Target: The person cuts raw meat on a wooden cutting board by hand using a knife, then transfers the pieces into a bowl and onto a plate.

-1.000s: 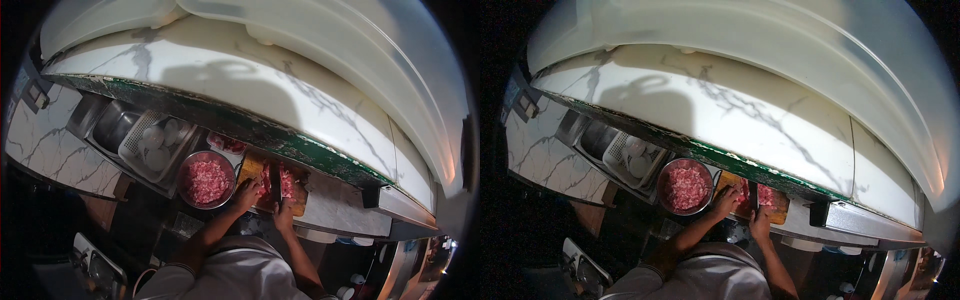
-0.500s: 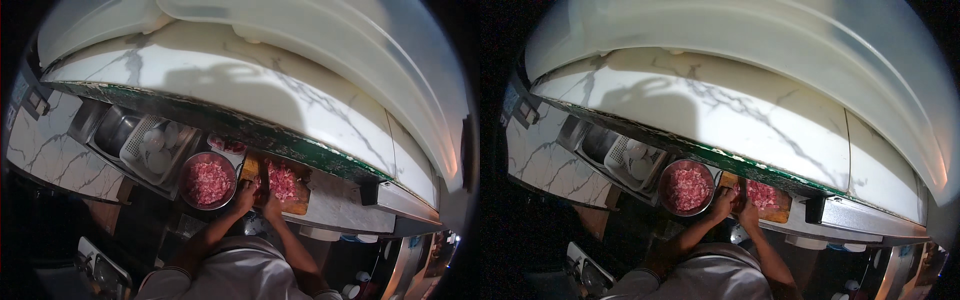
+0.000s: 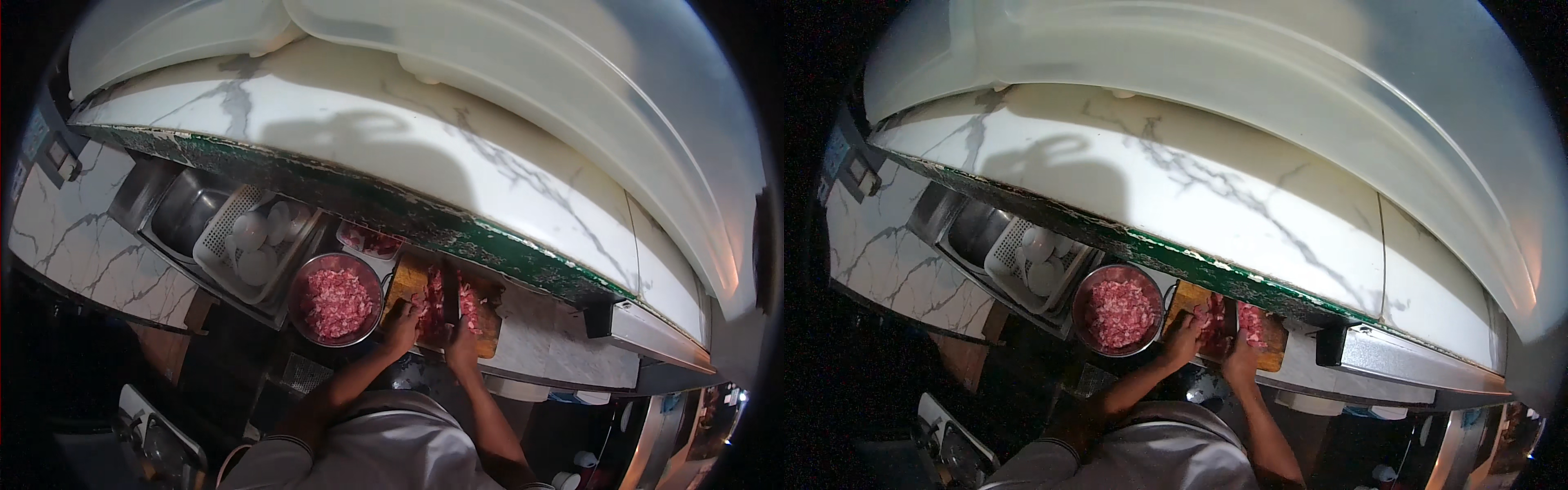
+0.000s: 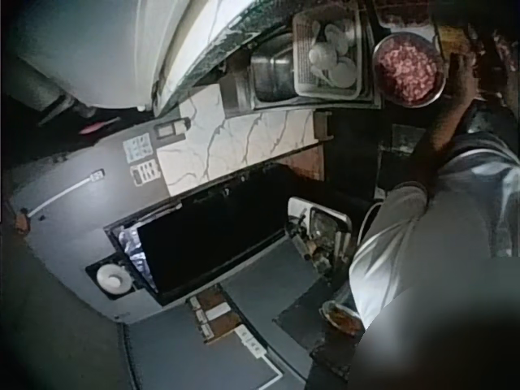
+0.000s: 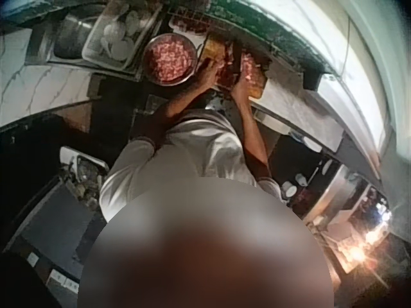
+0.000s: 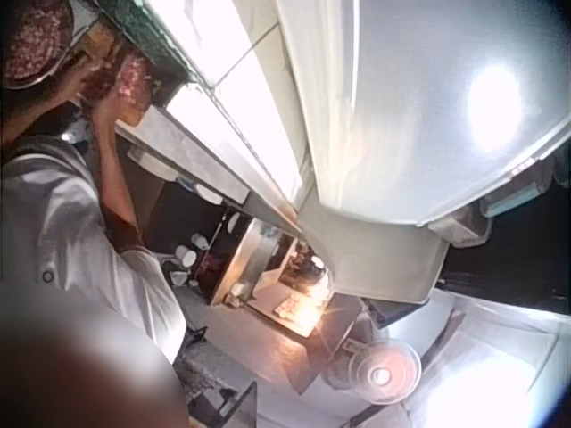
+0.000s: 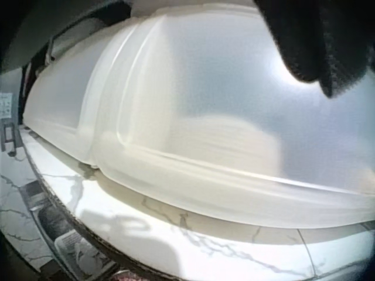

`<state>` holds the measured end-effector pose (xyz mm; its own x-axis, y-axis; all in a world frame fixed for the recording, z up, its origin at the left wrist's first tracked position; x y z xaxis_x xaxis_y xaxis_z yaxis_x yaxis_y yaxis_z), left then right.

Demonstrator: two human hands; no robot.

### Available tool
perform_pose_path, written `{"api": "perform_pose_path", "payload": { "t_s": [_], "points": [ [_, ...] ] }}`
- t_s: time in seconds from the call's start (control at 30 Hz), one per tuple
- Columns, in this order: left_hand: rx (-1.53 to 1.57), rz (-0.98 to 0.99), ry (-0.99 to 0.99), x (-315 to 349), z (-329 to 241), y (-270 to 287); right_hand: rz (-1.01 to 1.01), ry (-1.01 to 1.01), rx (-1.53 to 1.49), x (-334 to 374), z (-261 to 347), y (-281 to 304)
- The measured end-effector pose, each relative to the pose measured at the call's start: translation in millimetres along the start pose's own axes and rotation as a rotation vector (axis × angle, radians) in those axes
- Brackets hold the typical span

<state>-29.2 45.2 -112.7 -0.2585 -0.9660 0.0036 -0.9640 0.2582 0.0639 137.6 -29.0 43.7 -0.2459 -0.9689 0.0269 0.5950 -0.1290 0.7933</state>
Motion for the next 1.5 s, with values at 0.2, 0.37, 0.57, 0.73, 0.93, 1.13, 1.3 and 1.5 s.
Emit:
{"api": "perform_pose_path", "payload": {
  "t_s": [0.2, 0.37, 0.57, 0.73, 0.93, 1.13, 1.3, 1.5],
  "points": [
    [-0.681, -0.097, -0.322, -10, -69, -41, -0.047, -0.068, 0.094, 0, -66, -26],
    [-0.531, -0.107, -0.294, 5, -88, -38, -0.130, 0.116, -0.024, -40, -32, 43],
    [-0.779, 0.077, -0.479, -4, -108, -73, -0.302, 0.178, -0.065, -13, -63, 129],
    [-0.726, 0.064, -0.498, -28, -114, -124, -0.513, 0.259, 0.325, -6, -182, 88],
    [-0.902, -0.025, -0.456, -22, -117, -102, -0.046, -0.102, -0.025, -22, -110, 120],
    [-0.838, 0.035, -0.411, -15, -146, -100, -0.077, -0.068, 0.190, -37, -99, 111],
    [-0.808, -0.081, -0.436, -10, -144, -74, -0.337, 0.156, 0.074, -25, -90, 84],
    [-0.718, -0.031, -0.467, 2, -146, -59, 0.020, -0.094, 0.139, -30, -78, 54]
  ]
}}
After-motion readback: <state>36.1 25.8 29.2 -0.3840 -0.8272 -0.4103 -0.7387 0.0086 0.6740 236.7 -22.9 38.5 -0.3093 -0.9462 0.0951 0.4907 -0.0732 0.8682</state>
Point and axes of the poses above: each hand's wrist, its own x-axis away from the middle knuckle, its own y-axis out of the back of the hand, z = x × y, the point moved 7 cm from there along -x, towards the middle knuckle, and after that the axes turned 3 degrees about -z, right-handed, at the moved point
